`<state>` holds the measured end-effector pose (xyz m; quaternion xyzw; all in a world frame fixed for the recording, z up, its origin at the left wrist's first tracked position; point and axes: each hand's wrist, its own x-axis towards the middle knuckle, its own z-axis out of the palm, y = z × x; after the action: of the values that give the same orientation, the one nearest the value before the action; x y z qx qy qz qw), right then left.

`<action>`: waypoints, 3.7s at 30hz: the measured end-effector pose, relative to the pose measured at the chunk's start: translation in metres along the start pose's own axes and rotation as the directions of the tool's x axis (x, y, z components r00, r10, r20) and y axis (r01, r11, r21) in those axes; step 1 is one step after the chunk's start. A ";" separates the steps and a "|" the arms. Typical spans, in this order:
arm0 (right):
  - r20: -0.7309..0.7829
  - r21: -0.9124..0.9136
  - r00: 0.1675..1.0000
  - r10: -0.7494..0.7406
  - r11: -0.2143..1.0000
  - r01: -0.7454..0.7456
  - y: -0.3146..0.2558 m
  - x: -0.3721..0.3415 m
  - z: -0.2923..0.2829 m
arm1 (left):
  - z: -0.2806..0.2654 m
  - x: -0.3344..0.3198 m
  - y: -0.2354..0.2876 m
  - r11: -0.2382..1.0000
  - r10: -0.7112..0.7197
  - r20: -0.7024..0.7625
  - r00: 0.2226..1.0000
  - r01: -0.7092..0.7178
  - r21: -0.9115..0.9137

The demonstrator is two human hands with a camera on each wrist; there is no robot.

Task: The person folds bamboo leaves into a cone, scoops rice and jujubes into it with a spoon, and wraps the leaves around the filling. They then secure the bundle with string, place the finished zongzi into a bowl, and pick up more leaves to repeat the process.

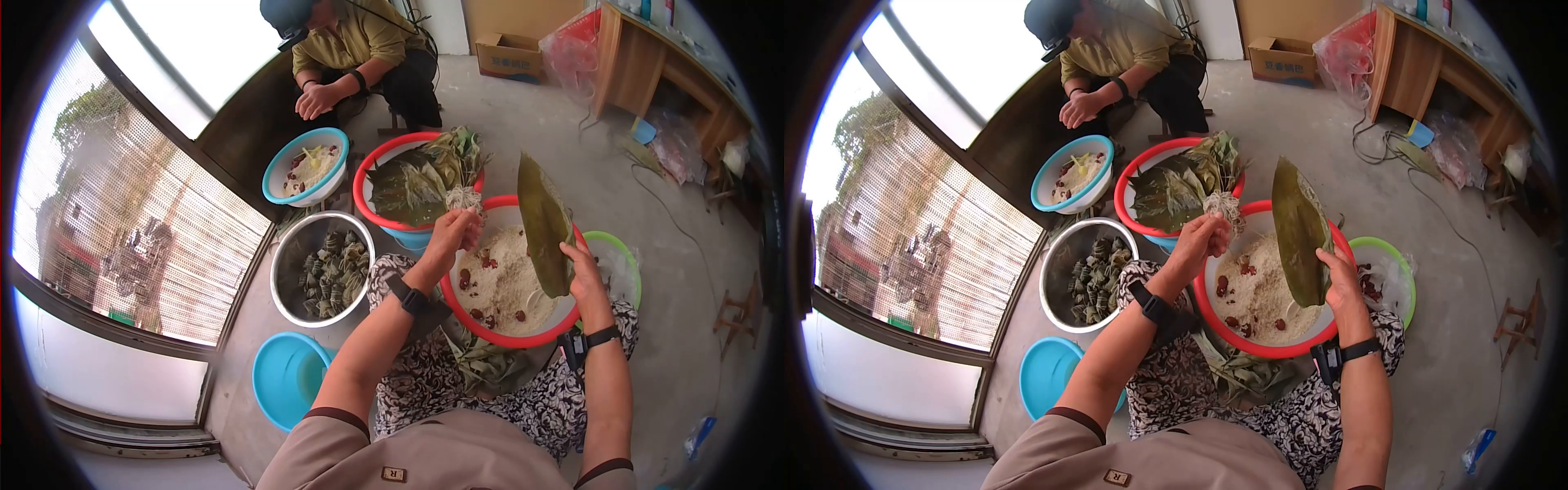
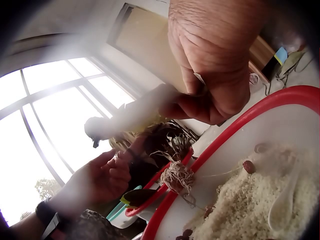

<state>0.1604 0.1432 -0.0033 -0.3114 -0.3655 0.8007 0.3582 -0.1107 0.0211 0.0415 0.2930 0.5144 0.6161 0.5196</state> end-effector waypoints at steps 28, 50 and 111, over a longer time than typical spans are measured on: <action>-0.037 0.014 0.999 -0.006 1.000 0.006 -0.004 -0.005 0.008 | 0.000 0.000 -0.001 0.999 0.024 -0.010 1.000 -0.024 0.021; -0.077 -0.030 0.997 0.003 1.000 -0.005 -0.009 -0.011 0.017 | -0.002 -0.001 0.001 0.999 0.024 0.021 0.999 -0.025 0.034; 0.168 -0.682 0.773 -0.612 0.494 0.539 -0.080 -0.021 0.046 | 0.001 -0.006 0.086 0.680 0.469 -0.140 0.872 -0.458 -0.573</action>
<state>0.1647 0.1481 0.0907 -0.3203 -0.7033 0.4191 0.4765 -0.1377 0.0217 0.1235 0.2434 0.2015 0.8527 0.4160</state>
